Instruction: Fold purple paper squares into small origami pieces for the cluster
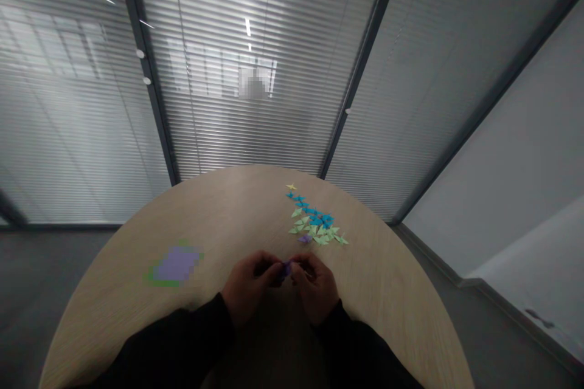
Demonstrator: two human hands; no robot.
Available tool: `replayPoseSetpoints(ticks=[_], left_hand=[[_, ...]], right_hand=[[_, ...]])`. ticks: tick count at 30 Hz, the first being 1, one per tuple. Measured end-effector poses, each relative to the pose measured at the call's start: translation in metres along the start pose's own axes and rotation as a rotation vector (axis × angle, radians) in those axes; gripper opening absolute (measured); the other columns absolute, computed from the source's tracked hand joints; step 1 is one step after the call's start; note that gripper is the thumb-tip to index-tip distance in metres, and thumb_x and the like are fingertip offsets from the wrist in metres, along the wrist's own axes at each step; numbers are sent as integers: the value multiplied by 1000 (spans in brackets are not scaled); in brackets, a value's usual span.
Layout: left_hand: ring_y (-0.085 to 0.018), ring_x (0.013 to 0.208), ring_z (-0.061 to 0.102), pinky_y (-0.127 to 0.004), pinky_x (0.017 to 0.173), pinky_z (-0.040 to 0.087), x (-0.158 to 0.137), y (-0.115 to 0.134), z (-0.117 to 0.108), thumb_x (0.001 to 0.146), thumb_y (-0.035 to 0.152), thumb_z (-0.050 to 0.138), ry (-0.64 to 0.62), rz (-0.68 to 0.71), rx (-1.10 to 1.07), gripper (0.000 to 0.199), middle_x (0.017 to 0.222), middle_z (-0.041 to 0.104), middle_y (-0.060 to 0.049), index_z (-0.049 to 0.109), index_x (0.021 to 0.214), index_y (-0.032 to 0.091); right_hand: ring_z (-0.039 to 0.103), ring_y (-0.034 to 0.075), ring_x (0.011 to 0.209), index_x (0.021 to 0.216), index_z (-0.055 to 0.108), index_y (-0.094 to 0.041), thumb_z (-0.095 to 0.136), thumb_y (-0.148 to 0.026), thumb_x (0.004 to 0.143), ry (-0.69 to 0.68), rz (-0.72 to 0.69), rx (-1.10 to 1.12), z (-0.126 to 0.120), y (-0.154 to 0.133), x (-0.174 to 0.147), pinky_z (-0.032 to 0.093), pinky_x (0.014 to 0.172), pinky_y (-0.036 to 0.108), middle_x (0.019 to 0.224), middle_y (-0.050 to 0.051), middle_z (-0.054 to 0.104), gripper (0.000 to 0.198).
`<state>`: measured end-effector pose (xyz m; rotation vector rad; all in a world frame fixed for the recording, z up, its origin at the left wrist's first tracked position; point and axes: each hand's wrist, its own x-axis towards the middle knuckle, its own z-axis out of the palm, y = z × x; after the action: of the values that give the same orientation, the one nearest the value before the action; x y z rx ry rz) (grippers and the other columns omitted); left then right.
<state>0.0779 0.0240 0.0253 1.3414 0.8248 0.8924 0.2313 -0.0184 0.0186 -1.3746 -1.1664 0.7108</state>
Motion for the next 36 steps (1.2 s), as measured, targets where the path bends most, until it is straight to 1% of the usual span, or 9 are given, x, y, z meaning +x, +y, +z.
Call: replayPoseSetpoints(ticks=[6, 9, 11, 13, 16, 22, 25, 32, 36], left_hand=[[-17, 67, 63, -30, 65, 50, 0, -2, 0, 79, 46, 69, -24, 17, 10, 32, 71, 68, -3, 65, 83, 14], [-18, 71, 64, -31, 68, 52, 1, -2, -1, 80, 48, 68, -59, 41, -3, 36, 76, 70, -5, 67, 90, 14], [-19, 74, 65, -32, 69, 52, 2, -2, -1, 80, 51, 67, -67, 41, 0, 41, 81, 71, -8, 69, 94, 13], [-20, 75, 66, -32, 69, 52, 1, -1, -1, 79, 53, 67, -62, 25, 5, 43, 82, 72, -9, 71, 92, 12], [-20, 74, 66, -32, 69, 52, 0, 1, -1, 78, 53, 67, -52, 3, 17, 41, 79, 72, -8, 71, 87, 13], [-19, 72, 65, -31, 67, 51, 0, 3, -1, 77, 49, 69, -53, 2, 40, 36, 76, 71, -6, 71, 85, 14], [-18, 69, 64, -30, 66, 50, 0, 3, 0, 76, 49, 69, -49, -5, 29, 35, 73, 70, -5, 69, 82, 14], [-17, 64, 62, -29, 63, 49, 1, 1, 1, 74, 49, 72, -40, -16, -24, 37, 69, 68, -3, 68, 81, 13], [-18, 68, 64, -29, 64, 50, -1, 4, 1, 74, 49, 72, -14, -31, 19, 36, 72, 69, -4, 69, 81, 14]], right_hand=[[61, 17, 56, 79, 65, -17, 63, -43, 75, 13, 24, 15, -1, -2, 0, 50, 53, 27, 65, 3, 66, 26], [62, 17, 56, 80, 66, -16, 63, -43, 76, -13, 21, 25, 0, -5, -1, 51, 54, 28, 66, 4, 67, 27], [64, 18, 58, 81, 66, -16, 62, -42, 77, -31, -6, 14, 1, -7, -2, 52, 55, 28, 68, 4, 69, 26], [66, 19, 61, 82, 67, -17, 62, -40, 78, -37, -38, -16, 2, -9, -3, 53, 56, 28, 69, 4, 69, 24], [67, 19, 62, 82, 66, -17, 62, -38, 78, -35, -55, -42, 3, -10, -4, 54, 57, 28, 69, 4, 70, 22], [66, 19, 59, 78, 64, -18, 63, -40, 76, -19, 16, -55, 3, -13, -3, 53, 54, 29, 64, 3, 69, 21], [67, 19, 59, 78, 65, -18, 62, -41, 76, -33, 31, -54, 2, -13, -3, 54, 55, 29, 65, 3, 69, 23], [67, 19, 61, 81, 67, -17, 61, -42, 79, -64, -5, -43, 1, -10, -4, 54, 56, 28, 68, 4, 71, 25], [68, 19, 60, 81, 67, -17, 64, -40, 77, -56, -5, -34, 3, -11, -4, 55, 55, 28, 67, 4, 70, 24]])
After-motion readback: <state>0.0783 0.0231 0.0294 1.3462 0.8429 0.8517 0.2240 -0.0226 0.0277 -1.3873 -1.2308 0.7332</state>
